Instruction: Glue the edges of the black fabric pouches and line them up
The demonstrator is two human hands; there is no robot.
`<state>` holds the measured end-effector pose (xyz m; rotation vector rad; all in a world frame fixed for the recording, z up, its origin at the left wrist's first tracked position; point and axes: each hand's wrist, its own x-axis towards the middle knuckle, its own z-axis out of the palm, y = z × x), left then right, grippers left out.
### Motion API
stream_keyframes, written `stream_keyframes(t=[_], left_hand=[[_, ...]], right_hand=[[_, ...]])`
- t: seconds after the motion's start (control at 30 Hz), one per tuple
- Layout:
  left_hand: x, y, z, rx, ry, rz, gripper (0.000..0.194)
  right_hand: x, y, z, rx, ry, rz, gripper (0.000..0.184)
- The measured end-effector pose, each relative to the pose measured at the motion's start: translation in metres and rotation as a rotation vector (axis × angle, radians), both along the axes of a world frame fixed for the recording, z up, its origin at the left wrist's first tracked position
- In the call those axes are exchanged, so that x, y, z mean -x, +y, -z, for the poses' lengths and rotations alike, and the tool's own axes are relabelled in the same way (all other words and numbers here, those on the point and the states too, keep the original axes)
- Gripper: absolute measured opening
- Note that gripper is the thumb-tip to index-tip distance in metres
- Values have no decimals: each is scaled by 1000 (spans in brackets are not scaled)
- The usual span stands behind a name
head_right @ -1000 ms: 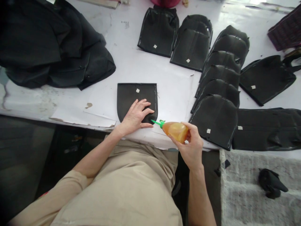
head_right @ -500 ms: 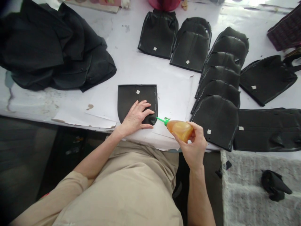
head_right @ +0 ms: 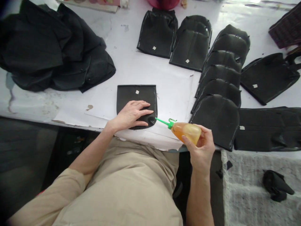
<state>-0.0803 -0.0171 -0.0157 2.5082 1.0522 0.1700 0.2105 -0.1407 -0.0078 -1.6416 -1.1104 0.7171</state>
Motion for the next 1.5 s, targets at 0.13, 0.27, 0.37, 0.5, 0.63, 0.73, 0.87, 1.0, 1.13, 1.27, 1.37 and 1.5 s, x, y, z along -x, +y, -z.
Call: stream_keyframes(t=[0.13,0.27,0.37,0.5,0.63,0.73,0.87,1.0,1.13,1.27,1.37,1.5], left_hand=[[-4,2,8,-33,-43,-50,50],[-15,0,12,-51,-48,-126,51],[-21,-1,12,-62,-58,-165,50],[-25,-3,14,-61,-69,-193,49],[-26,-3,14,-63,-67,-200,48],[-26,-4,14,-65,-64,-200,49],[-25,-4,12,-55,-62,-194,49],[-24,-4,12,-42,-60,-186,48],[-25,-4,13,-42,-71,-191,49],[-18,-1,12,-18,-89,-162,49],[-8,2,11,34,-127,-101,51],[-4,1,14,52,-156,-115,54]], right_hand=[[4,-1,1,-19,26,96,60],[11,-5,-8,-131,-93,85,62],[16,-13,-12,-147,-200,47,63],[23,-19,-9,-117,-275,-18,63],[29,-17,-3,-102,-376,-54,59],[29,-16,1,-129,-437,-66,57],[26,-21,4,-149,-479,-110,60],[24,-27,3,-117,-534,-96,61],[27,-24,5,-137,-521,-97,61],[30,-17,8,-152,-494,-99,58],[28,-15,8,-140,-501,-67,57],[26,-16,5,-135,-525,-63,57]])
